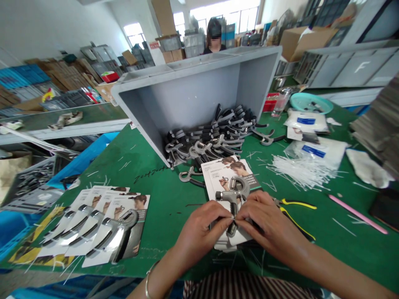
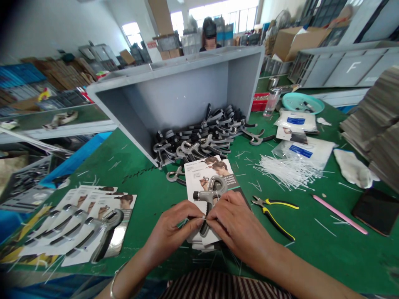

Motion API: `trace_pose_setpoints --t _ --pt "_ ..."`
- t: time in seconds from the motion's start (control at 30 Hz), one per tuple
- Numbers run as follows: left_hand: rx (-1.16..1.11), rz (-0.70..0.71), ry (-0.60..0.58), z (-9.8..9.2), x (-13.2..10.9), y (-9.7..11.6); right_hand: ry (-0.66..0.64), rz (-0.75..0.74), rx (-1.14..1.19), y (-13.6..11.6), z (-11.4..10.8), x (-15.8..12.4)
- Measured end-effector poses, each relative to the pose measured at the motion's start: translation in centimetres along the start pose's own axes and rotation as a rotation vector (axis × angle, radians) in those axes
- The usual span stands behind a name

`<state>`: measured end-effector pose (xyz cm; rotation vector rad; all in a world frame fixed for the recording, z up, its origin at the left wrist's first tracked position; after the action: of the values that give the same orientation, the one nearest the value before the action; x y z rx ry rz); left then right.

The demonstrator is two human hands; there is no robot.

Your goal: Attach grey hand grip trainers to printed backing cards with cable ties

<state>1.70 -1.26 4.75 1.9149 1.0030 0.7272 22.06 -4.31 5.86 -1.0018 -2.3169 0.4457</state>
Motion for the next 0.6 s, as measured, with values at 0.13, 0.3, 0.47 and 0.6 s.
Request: trace_pose_setpoints --t 0.13,0.3,0.47,0.6 --pt "-0.055 -0.044 0.05 -0.12 -0.14 -0.25 0.022 0.001 -0.025 0.07 -0.07 0.03" --pt "-0.034 -0.04 -0.005 -0.17 -0.08 -0.08 0.029 -0.006 -0.01 0.13 0.03 0.01" --pt "0.022 0.0 -0.016 0.0 -0.16 0.02 0.093 -0.005 0.073 0.28 0.31 -0.2" --pt "0.034 0.008 -0.029 0.25 -0.15 0.04 0.113 -0.016 0.111 0.3 0.42 -0.31"
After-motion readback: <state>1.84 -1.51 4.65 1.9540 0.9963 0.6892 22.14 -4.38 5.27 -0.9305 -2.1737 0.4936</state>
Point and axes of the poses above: each hand's wrist, its own x-axis towards the middle knuckle, its own z-axis out of the palm, y = z × x, the point moved 1 cm from there along x, towards the middle knuckle, and after that the axes turned 10 degrees about -z, right-handed, at the moved point
